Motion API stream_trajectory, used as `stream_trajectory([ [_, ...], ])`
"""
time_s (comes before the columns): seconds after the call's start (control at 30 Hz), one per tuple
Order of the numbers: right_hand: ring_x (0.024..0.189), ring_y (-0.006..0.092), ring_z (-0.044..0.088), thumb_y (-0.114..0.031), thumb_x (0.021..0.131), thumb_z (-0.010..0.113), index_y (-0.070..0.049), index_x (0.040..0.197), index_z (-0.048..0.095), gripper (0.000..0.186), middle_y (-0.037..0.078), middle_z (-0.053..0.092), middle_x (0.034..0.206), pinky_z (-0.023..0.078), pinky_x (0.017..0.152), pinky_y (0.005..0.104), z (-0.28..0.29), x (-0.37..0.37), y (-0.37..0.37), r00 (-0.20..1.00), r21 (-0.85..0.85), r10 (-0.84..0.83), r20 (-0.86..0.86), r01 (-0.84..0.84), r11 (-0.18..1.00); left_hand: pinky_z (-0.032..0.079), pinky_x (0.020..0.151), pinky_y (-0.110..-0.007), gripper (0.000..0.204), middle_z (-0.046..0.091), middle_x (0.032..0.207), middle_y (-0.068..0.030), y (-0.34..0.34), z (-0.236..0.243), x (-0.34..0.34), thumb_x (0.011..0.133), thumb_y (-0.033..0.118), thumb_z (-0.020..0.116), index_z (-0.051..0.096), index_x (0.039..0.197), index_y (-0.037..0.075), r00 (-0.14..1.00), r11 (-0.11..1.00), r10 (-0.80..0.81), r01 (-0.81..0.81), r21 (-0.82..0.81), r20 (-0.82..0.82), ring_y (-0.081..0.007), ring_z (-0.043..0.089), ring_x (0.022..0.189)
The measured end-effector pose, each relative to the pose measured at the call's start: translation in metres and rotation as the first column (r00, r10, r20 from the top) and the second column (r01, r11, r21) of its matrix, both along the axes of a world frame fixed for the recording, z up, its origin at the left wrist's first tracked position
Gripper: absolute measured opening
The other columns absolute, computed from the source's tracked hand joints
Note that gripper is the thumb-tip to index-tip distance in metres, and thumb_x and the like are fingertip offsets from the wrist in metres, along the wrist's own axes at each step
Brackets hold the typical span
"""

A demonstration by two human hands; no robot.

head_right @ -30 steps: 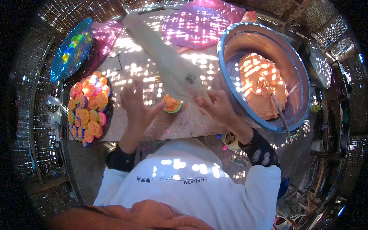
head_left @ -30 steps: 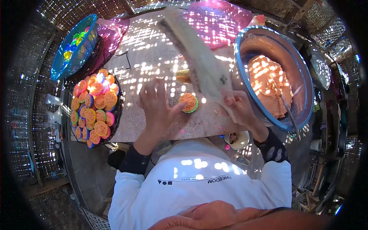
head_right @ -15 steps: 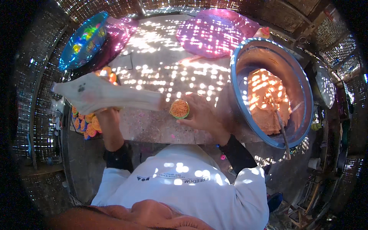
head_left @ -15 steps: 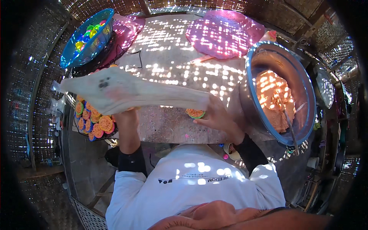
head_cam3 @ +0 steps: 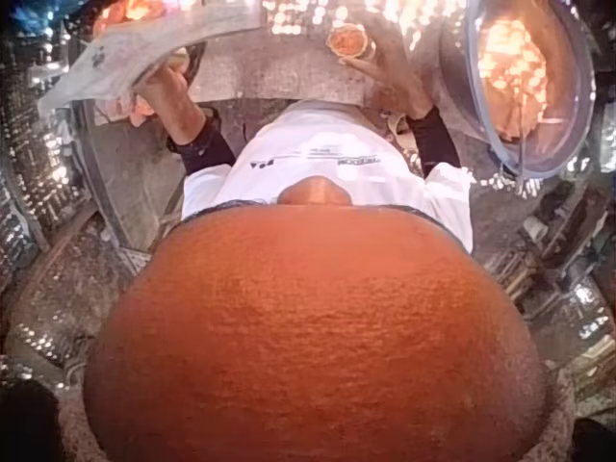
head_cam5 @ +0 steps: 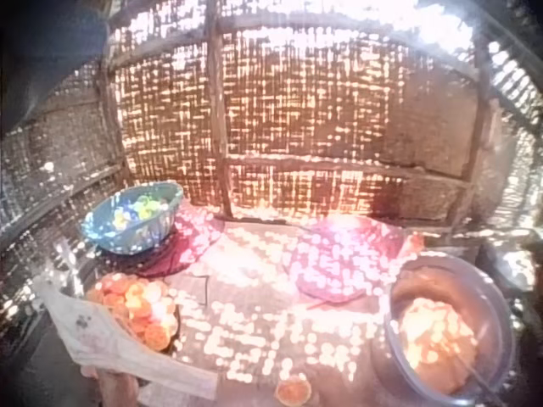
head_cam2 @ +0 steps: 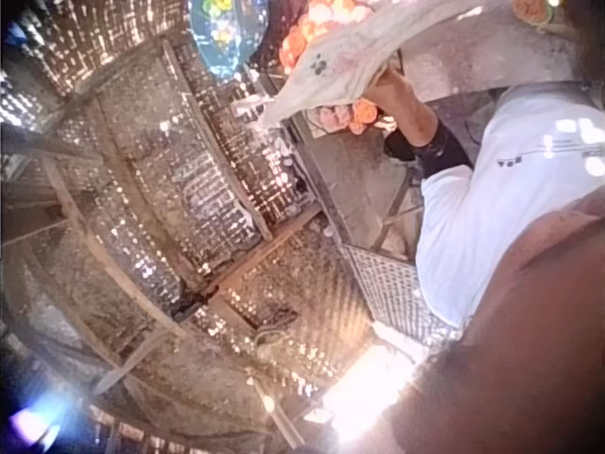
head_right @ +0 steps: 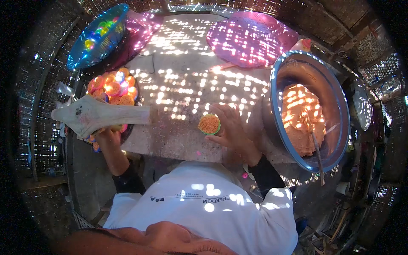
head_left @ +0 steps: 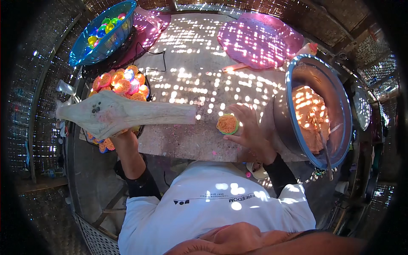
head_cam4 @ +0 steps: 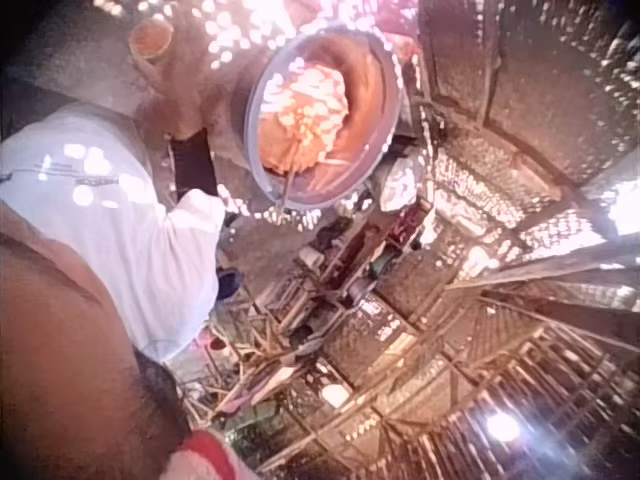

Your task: The person scoops orange batter from a large metal bowl into small colorful plastic cups using a wooden mold. They press the batter into the cups and arrange them on a tray. The person repeats this process for multiple cups.

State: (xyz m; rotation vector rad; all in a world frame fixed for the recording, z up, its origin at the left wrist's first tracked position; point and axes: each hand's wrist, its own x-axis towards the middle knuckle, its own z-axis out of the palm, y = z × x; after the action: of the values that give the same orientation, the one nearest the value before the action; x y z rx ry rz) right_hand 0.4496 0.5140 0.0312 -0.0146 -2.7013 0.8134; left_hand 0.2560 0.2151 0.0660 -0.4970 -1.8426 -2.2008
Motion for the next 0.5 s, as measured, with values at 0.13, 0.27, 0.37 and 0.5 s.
stream_trajectory([
  [0.13,0.119,0.0294,0.037,-0.028,0.060,0.077,-0.009,0.128,0.039,0.081,0.011,0.048,0.120,0.027,0.096,0.0436,0.001,-0.003,-0.004,0.999,-0.066,0.007,0.041,-0.004,0.998,0.043,0.089,-0.033,0.054,0.046,0.115,-0.0069,-0.005,0.013,0.002,0.076,0.006,0.065,0.036,0.122,0.006,0.997,0.990,-0.069,0.062,0.129,0.047,-0.0189,0.049,0.104],
  [0.27,0.124,0.0227,0.035,-0.023,0.062,0.077,-0.008,0.130,0.036,0.080,0.010,0.047,0.123,0.012,0.106,0.0438,0.014,-0.003,-0.007,0.991,-0.103,0.019,0.136,-0.005,0.995,0.044,0.088,-0.031,0.047,0.049,0.112,-0.0070,-0.020,0.038,0.010,0.078,0.004,0.062,0.040,0.119,0.003,0.999,0.989,-0.008,0.002,0.149,0.043,-0.0179,0.049,0.104],
  [0.37,0.120,0.0243,0.040,-0.023,0.061,0.077,-0.010,0.129,0.038,0.079,0.008,0.050,0.119,0.012,0.105,0.0458,0.022,-0.003,-0.002,0.989,-0.081,0.003,0.150,0.010,0.997,0.043,0.088,-0.033,0.043,0.049,0.113,-0.0095,-0.037,0.060,0.002,0.079,0.006,0.061,0.043,0.117,0.001,0.959,0.975,0.196,-0.169,0.144,-0.203,-0.0193,0.048,0.106],
  [0.5,0.116,0.0236,0.045,-0.023,0.060,0.077,-0.012,0.129,0.038,0.081,0.006,0.053,0.115,0.013,0.104,0.0507,0.055,-0.050,-0.015,0.995,-0.110,0.089,0.035,-0.085,0.990,0.041,0.090,-0.037,0.036,0.047,0.118,-0.0142,-0.095,0.058,-0.011,0.080,0.008,0.058,0.049,0.114,-0.002,0.787,0.835,0.483,-0.547,-0.070,-0.383,-0.0233,0.047,0.109],
])
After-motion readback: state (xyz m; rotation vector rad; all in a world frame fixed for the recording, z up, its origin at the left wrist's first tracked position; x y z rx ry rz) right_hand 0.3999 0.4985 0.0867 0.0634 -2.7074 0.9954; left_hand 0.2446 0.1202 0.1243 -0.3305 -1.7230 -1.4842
